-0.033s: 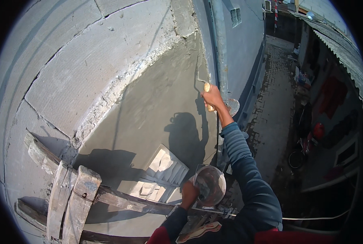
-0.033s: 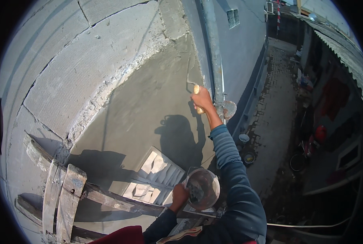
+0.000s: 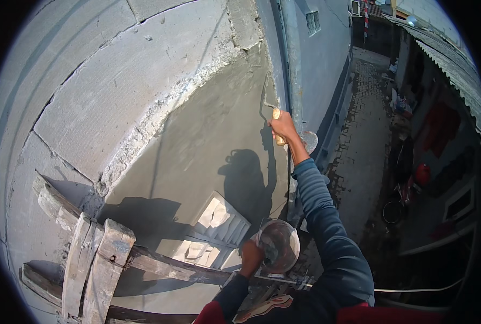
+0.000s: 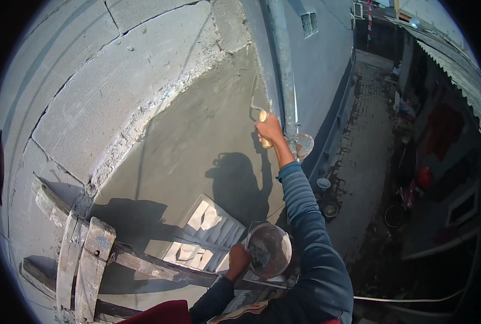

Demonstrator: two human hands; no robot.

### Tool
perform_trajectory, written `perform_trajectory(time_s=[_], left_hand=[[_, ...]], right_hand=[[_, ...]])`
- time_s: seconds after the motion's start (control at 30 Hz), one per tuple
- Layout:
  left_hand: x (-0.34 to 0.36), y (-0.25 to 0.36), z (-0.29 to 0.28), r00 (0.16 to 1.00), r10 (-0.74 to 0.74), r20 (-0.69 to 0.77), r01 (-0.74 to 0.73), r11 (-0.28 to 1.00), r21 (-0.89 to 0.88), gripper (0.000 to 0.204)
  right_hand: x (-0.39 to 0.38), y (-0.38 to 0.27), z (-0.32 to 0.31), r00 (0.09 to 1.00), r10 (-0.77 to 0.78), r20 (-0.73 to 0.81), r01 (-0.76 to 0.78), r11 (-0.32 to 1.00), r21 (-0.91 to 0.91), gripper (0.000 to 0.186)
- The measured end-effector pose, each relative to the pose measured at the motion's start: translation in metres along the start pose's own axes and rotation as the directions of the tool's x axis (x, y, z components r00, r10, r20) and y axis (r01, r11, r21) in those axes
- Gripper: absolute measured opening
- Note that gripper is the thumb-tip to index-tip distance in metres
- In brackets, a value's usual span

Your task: The person applies plaster to a wall using a trowel and a bucket, smoothing the mixture over the surface and along the edges of a window frame.

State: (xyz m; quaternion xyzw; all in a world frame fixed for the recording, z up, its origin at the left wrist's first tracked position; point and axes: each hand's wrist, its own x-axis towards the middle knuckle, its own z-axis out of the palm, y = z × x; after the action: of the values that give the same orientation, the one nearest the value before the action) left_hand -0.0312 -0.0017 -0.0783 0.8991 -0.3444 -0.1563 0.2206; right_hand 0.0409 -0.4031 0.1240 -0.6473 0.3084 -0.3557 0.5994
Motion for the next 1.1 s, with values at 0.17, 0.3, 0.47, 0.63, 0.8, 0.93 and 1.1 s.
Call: perform_trajectory(time_s=[0.17, 0.3, 0.47, 0.63, 0.8, 0.93, 1.1], left_hand=[[-0.005, 0.014, -0.010, 0.999, -0.031, -0.022, 0.031, 0.999, -0.031, 0.029], [-0.002, 0.001, -0.008, 0.994, -0.112, 0.017, 0.113, 0.993, -0.040, 0.035], [0.003, 0.008, -0.015, 0.994, -0.110, 0.009, 0.111, 0.993, -0.042, 0.032], [0.001, 0.009, -0.011, 0.995, -0.100, 0.008, 0.101, 0.993, -0.062, 0.032], [0.002, -0.007, 0.003, 0.987, -0.158, -0.014, 0.157, 0.984, -0.081, 0.032], [-0.001, 0.001, 0.003, 0.993, -0.117, 0.029, 0.119, 0.991, -0.053, 0.029], [-0.004, 0.004, -0.004, 0.991, -0.133, 0.020, 0.134, 0.990, -0.049, 0.031]], right_hand=[[0.029, -0.032, 0.019, 0.995, 0.028, 0.093, -0.043, 0.987, 0.154, 0.012], [-0.005, -0.092, 0.028, 0.989, -0.091, 0.114, 0.085, 0.995, 0.056, 0.012], [-0.030, -0.095, 0.004, 0.938, -0.223, 0.265, 0.222, 0.974, 0.034, 0.015], [-0.005, -0.068, -0.013, 0.967, -0.149, 0.207, 0.111, 0.977, 0.184, 0.015], [0.039, -0.055, -0.022, 0.969, -0.247, -0.026, 0.239, 0.955, -0.174, 0.016], [0.098, -0.015, -0.034, 0.720, -0.676, -0.155, 0.385, 0.575, -0.722, 0.018], [0.116, 0.019, -0.008, 0.835, -0.518, -0.185, 0.251, 0.658, -0.710, 0.026]])
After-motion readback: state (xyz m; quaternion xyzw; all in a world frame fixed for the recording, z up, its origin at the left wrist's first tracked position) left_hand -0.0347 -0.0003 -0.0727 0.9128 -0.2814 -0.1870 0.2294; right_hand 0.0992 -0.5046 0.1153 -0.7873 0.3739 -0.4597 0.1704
